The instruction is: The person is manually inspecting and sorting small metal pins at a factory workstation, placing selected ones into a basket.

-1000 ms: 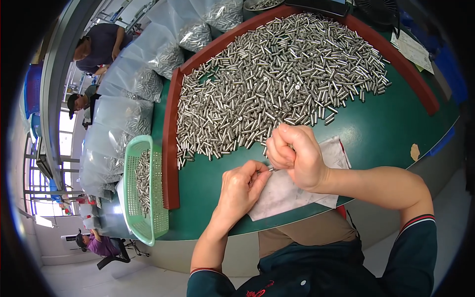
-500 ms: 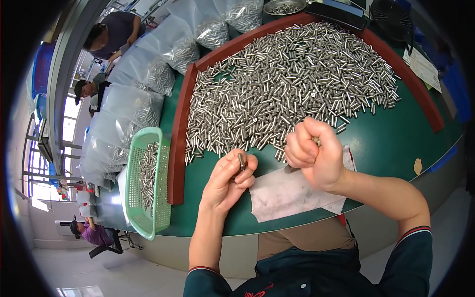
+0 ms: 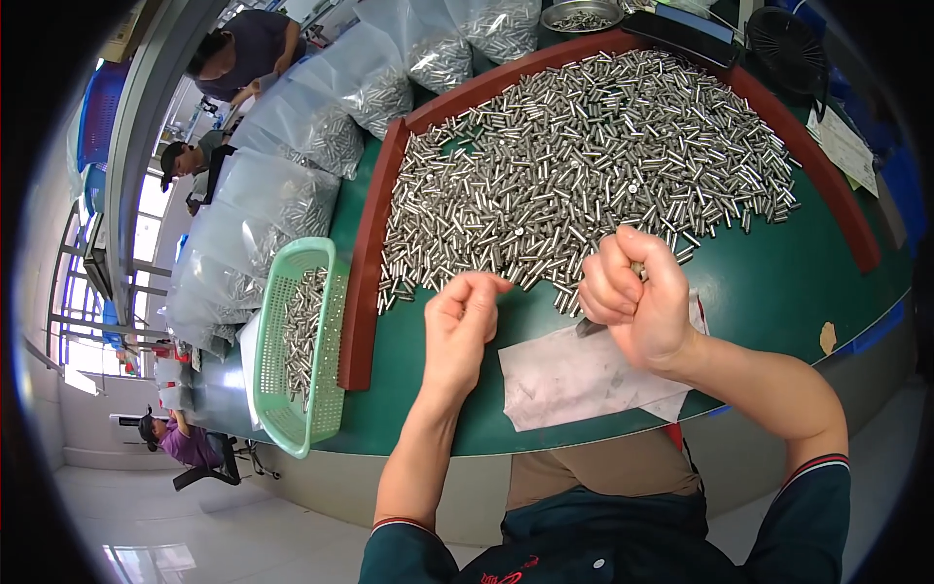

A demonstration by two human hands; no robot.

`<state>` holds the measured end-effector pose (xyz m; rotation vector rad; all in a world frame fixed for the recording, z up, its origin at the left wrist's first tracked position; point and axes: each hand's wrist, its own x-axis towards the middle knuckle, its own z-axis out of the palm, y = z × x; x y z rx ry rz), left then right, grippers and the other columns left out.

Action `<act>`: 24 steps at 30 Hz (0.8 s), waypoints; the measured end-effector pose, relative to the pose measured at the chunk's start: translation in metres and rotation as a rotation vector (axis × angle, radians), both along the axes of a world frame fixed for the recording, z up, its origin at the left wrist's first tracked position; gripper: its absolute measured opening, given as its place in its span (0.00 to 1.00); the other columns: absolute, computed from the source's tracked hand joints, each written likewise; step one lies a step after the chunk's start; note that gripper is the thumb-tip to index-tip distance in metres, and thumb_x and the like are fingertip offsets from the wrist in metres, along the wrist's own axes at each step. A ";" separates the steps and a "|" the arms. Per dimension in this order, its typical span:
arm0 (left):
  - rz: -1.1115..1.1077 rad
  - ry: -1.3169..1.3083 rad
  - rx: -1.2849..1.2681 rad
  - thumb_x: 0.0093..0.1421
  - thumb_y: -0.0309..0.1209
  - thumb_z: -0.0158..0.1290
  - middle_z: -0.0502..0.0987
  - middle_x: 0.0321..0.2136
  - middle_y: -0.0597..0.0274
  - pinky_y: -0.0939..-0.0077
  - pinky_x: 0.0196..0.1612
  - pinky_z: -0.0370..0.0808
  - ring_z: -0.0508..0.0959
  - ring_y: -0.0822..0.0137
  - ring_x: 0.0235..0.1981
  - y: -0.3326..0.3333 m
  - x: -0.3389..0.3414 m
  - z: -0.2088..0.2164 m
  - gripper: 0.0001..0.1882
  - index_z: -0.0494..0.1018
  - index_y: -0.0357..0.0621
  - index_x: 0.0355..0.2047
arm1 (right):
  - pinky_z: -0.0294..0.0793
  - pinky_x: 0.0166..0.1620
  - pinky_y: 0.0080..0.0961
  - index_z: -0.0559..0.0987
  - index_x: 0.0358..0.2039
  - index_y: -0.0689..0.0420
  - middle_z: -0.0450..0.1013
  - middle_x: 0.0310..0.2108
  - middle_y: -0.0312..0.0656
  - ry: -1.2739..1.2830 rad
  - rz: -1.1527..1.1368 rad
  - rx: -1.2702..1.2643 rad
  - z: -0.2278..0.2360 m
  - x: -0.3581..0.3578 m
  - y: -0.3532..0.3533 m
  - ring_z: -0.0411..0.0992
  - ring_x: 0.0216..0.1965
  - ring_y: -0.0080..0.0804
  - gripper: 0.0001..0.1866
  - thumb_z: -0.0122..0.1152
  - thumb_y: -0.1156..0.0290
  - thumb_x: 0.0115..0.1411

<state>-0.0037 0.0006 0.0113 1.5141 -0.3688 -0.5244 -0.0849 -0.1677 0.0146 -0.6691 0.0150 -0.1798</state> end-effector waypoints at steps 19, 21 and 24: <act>0.322 -1.124 0.636 0.44 0.22 0.55 0.71 0.23 0.60 0.73 0.33 0.64 0.69 0.64 0.28 0.045 0.022 0.046 0.05 0.73 0.39 0.23 | 0.42 0.16 0.19 0.52 0.08 0.51 0.48 0.06 0.31 -0.113 -0.108 -0.145 -0.004 -0.001 -0.009 0.41 0.10 0.19 0.22 0.33 0.62 0.59; 0.093 -1.066 0.523 0.41 0.21 0.56 0.70 0.20 0.63 0.74 0.29 0.63 0.69 0.66 0.25 0.019 0.016 0.024 0.05 0.72 0.41 0.20 | 0.42 0.16 0.19 0.52 0.08 0.51 0.47 0.06 0.31 -0.105 -0.107 -0.141 -0.003 -0.001 -0.011 0.41 0.10 0.19 0.22 0.33 0.62 0.59; -0.005 -1.132 0.591 0.41 0.25 0.58 0.68 0.18 0.67 0.72 0.32 0.57 0.67 0.66 0.26 -0.007 0.003 0.007 0.05 0.73 0.44 0.20 | 0.43 0.16 0.19 0.52 0.08 0.51 0.47 0.06 0.31 -0.101 -0.110 -0.133 0.000 -0.001 -0.011 0.41 0.10 0.19 0.22 0.33 0.62 0.59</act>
